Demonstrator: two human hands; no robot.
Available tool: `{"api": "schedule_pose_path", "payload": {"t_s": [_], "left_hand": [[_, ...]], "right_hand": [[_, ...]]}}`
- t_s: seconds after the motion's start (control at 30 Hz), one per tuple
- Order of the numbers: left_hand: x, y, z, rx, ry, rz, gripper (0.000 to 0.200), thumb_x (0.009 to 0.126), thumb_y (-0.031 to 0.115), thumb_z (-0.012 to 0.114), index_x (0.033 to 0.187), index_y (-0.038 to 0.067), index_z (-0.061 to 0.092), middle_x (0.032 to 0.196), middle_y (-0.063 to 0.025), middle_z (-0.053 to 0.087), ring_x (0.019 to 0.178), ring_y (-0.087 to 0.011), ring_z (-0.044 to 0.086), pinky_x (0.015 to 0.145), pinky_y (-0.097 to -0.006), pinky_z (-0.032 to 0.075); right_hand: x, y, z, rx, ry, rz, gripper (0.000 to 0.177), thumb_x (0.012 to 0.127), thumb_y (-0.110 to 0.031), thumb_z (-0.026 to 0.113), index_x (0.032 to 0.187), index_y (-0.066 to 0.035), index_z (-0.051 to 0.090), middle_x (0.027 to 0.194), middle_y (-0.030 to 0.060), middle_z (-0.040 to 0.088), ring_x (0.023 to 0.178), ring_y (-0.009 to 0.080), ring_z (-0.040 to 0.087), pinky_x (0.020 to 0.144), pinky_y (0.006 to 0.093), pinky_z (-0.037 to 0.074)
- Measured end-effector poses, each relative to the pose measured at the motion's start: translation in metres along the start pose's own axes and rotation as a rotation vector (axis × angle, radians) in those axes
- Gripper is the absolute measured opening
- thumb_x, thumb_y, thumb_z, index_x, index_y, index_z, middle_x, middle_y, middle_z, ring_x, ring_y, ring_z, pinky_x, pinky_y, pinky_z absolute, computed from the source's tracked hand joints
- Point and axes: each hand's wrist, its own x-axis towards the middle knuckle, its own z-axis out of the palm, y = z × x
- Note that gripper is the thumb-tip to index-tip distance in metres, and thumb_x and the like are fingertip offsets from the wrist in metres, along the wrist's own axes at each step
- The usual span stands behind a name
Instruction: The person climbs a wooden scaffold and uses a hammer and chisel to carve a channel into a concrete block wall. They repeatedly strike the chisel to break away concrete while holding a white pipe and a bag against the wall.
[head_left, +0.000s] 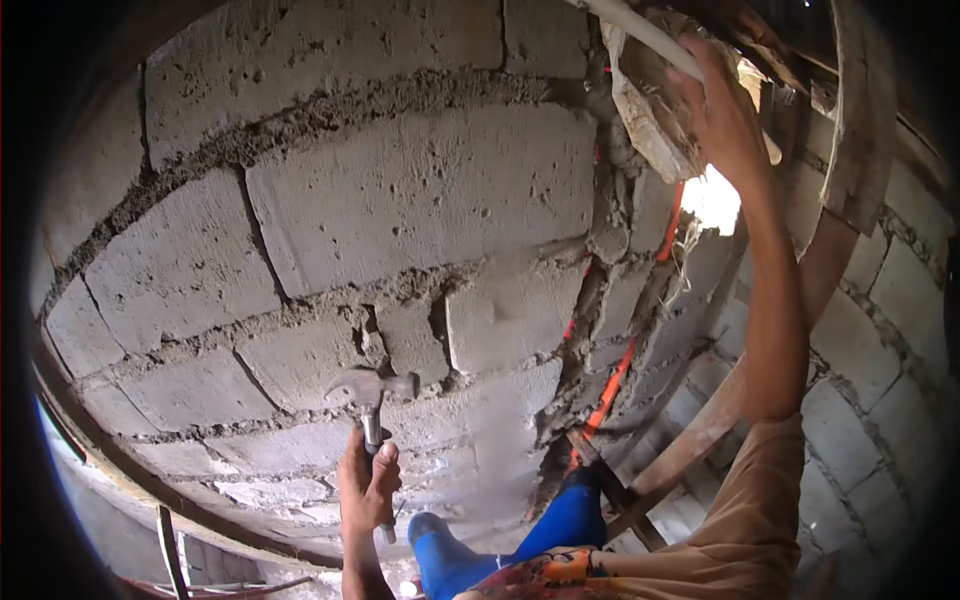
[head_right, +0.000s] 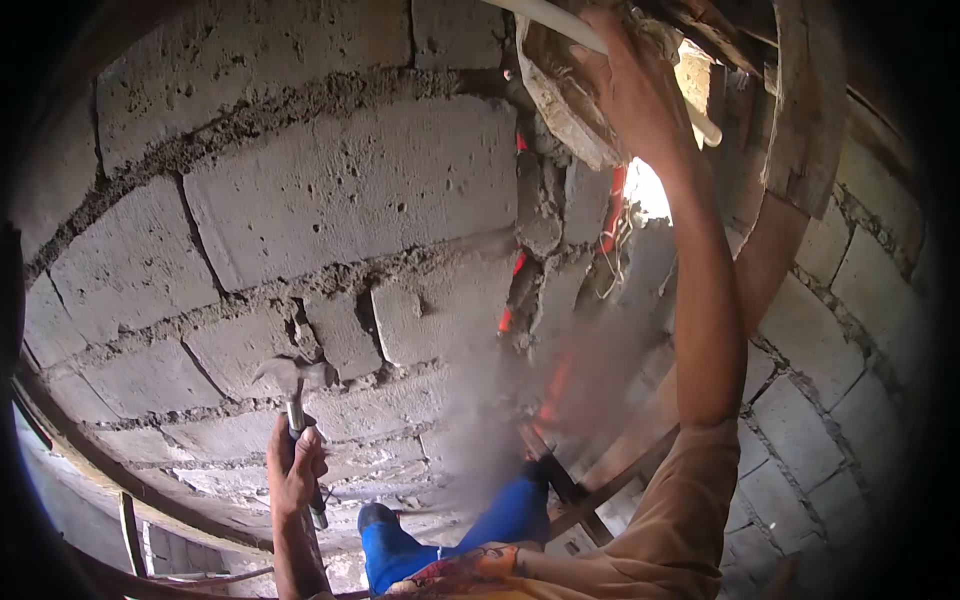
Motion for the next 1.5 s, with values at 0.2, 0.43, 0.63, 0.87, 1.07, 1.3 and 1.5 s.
{"api": "schedule_pose_path", "payload": {"t_s": [0.2, 0.43, 0.63, 0.87, 1.07, 1.3, 1.5], "left_hand": [[0.011, 0.018, 0.015, 0.189, 0.075, 0.368, 0.029, 0.100, 0.030, 0.045, 0.111, 0.003, 0.043, 0.063, 0.0032, 0.041, 0.050, -0.0075, 0.039, 0.046, -0.0234, 0.032], [0.042, 0.087, 0.038, 0.665, 0.056, 0.545, 0.029, 0.093, 0.030, 0.046, 0.097, 0.001, 0.044, 0.057, -0.0099, 0.043, 0.046, -0.0227, 0.045, 0.045, -0.0347, 0.036], [0.085, 0.163, 0.074, 1.032, 0.040, 1.020, 0.037, 0.096, 0.039, 0.041, 0.089, 0.003, 0.043, 0.057, -0.0058, 0.045, 0.043, -0.0156, 0.043, 0.042, -0.0325, 0.035], [0.124, 0.230, 0.105, 1.025, -0.018, 0.828, 0.035, 0.093, 0.036, 0.058, 0.090, 0.005, 0.043, 0.061, -0.0057, 0.055, 0.051, -0.0159, 0.054, 0.046, -0.0396, 0.043], [0.130, 0.263, 0.108, 1.065, 0.005, 0.752, 0.031, 0.092, 0.033, 0.061, 0.102, 0.005, 0.050, 0.066, -0.0041, 0.059, 0.056, -0.0125, 0.057, 0.051, -0.0308, 0.043], [0.115, 0.240, 0.117, 0.947, -0.050, 1.031, 0.035, 0.096, 0.039, 0.051, 0.104, 0.006, 0.040, 0.063, -0.0092, 0.053, 0.044, -0.0161, 0.053, 0.037, -0.0365, 0.044], [0.162, 0.242, 0.111, 1.274, 0.070, 1.449, 0.041, 0.095, 0.047, 0.049, 0.089, 0.007, 0.043, 0.057, -0.0034, 0.051, 0.040, -0.0130, 0.049, 0.032, -0.0301, 0.040]], "right_hand": [[0.020, 0.041, 0.016, -0.016, -0.001, -0.092, 0.039, 0.094, -0.039, 0.052, 0.121, -0.011, 0.053, 0.110, 0.0139, 0.062, 0.102, 0.0349, 0.058, 0.083, 0.0433, 0.046], [0.022, 0.043, 0.018, -0.068, -0.089, 0.078, 0.039, 0.095, -0.045, 0.046, 0.115, -0.012, 0.054, 0.090, 0.0158, 0.065, 0.087, 0.0383, 0.061, 0.075, 0.0497, 0.046], [0.030, 0.058, 0.039, -0.089, 0.078, 0.020, 0.045, 0.095, -0.051, 0.042, 0.111, -0.010, 0.053, 0.085, 0.0199, 0.065, 0.083, 0.0410, 0.063, 0.073, 0.0506, 0.048], [0.035, 0.059, 0.030, -0.046, -0.096, 0.116, 0.049, 0.094, -0.053, 0.041, 0.111, -0.008, 0.053, 0.083, 0.0212, 0.065, 0.084, 0.0425, 0.062, 0.072, 0.0517, 0.048], [0.044, 0.067, 0.024, -0.050, -0.054, 0.034, 0.049, 0.091, -0.054, 0.048, 0.107, -0.007, 0.053, 0.079, 0.0198, 0.064, 0.081, 0.0415, 0.062, 0.070, 0.0517, 0.048], [0.038, 0.065, 0.036, -0.108, 0.061, 0.020, 0.050, 0.088, -0.055, 0.052, 0.101, -0.006, 0.054, 0.074, 0.0179, 0.064, 0.074, 0.0404, 0.063, 0.063, 0.0490, 0.047], [0.040, 0.056, 0.029, -0.114, -0.080, 0.095, 0.049, 0.088, -0.053, 0.053, 0.104, -0.007, 0.054, 0.074, 0.0169, 0.066, 0.072, 0.0399, 0.064, 0.061, 0.0481, 0.050]]}}
